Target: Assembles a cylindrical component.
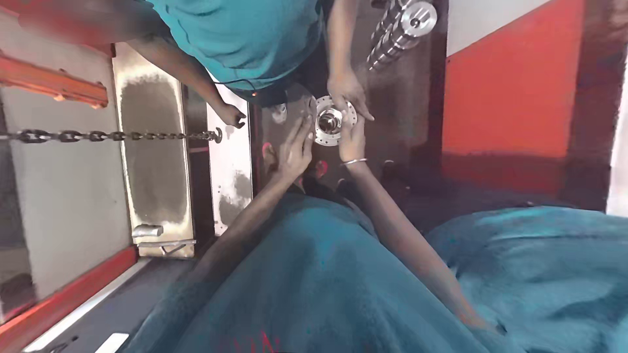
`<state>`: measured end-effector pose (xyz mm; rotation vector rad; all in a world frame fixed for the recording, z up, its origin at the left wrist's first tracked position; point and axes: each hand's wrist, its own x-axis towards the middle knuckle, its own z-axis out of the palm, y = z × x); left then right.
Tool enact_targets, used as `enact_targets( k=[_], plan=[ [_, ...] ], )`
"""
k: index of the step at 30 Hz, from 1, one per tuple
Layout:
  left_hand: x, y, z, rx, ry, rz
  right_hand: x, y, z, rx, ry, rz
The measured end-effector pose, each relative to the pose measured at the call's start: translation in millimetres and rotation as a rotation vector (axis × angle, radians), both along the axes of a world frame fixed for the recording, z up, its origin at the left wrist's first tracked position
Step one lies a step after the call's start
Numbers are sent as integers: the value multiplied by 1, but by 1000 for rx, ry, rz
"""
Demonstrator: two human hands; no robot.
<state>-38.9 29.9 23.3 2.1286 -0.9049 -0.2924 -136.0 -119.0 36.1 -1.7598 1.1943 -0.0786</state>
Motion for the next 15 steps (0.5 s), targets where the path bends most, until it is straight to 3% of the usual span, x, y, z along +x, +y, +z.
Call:
enact_targets(
  k=[5, 9, 12, 15],
  plan=[
    [-42, 7, 11, 17, -102, -46, 0, 0, 6, -43, -74, -1],
    [-62, 2, 23, -17, -92, -294, -11, 0, 17, 29, -30, 67],
    [-47, 8, 36, -208, -45, -281, -12, -6, 15, 76, -57, 81],
    [-21, 10, 44, -214, -51, -282, -10, -4, 8, 55, -78, 60]
  ],
)
